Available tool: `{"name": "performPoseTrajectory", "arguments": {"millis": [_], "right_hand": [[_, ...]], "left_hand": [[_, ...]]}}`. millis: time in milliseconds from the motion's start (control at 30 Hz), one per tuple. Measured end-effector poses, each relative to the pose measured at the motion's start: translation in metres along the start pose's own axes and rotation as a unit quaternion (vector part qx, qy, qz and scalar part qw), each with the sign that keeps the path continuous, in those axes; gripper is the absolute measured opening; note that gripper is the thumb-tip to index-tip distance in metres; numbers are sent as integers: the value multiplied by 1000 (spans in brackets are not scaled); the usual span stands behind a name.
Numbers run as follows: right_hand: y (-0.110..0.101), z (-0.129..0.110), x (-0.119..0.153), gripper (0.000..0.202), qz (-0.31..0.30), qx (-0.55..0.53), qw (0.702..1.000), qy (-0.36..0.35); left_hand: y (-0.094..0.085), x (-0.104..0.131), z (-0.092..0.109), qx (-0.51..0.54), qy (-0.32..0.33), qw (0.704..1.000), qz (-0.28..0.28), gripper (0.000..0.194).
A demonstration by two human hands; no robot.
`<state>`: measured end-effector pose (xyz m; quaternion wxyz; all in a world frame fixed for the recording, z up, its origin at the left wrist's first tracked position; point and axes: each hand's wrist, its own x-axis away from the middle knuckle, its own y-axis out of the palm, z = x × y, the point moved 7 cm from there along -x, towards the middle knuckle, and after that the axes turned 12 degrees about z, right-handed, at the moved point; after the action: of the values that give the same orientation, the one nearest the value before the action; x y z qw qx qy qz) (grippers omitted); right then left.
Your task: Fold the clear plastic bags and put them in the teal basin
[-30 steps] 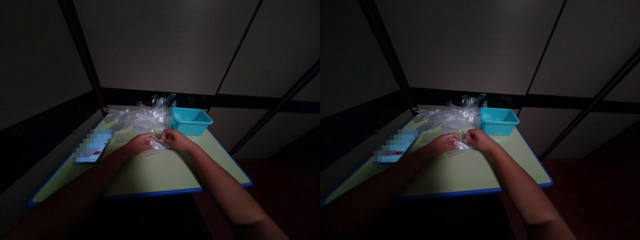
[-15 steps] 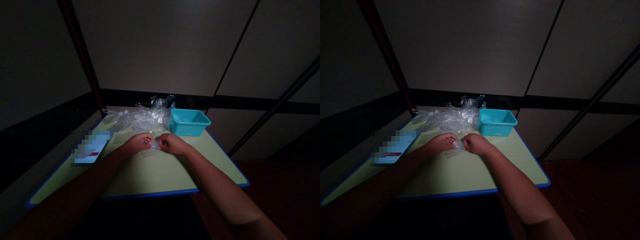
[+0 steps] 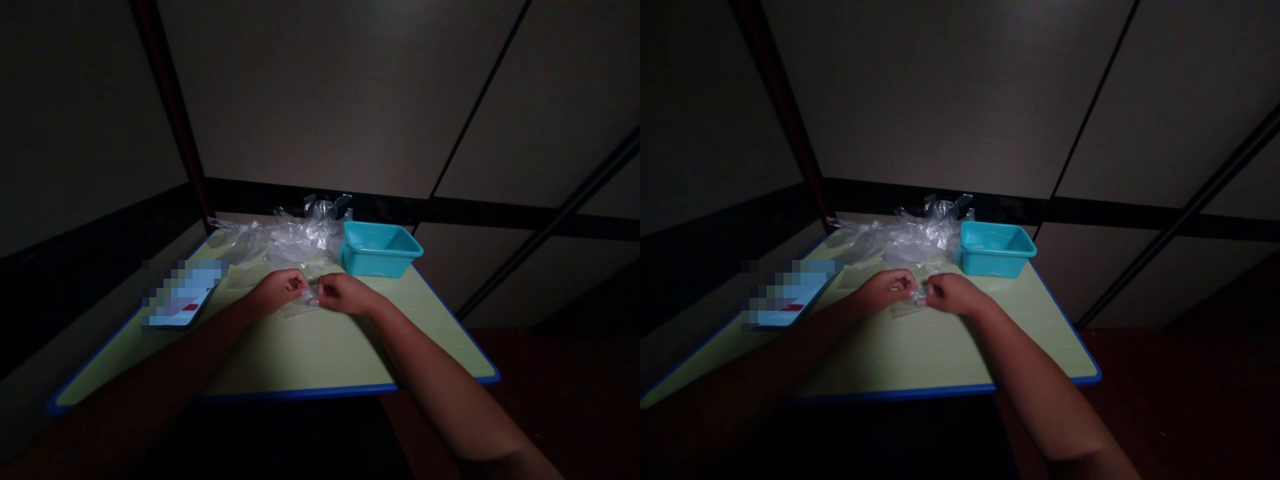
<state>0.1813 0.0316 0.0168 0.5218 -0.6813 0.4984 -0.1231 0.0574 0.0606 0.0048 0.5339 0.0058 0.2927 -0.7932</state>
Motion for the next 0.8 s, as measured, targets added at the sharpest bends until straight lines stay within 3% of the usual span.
{"name": "performPoseTrajectory", "arguments": {"millis": [100,267,533,800], "right_hand": [[0,3,0,11,-2,-23,1000,12],[3,1,-1,11,-11,27,1000,1],[1,-3,-1,3,0,56,998,-4],[-1,-7,-1,6,14,-7,1000,-21]], "left_hand": [[0,-1,-1,37,-14,999,0,16],[1,-1,-3,48,-21,999,-3,17],[3,2,-9,-42,23,999,-9,31],[5,0,-11,18,-12,1000,-21,29]]}}
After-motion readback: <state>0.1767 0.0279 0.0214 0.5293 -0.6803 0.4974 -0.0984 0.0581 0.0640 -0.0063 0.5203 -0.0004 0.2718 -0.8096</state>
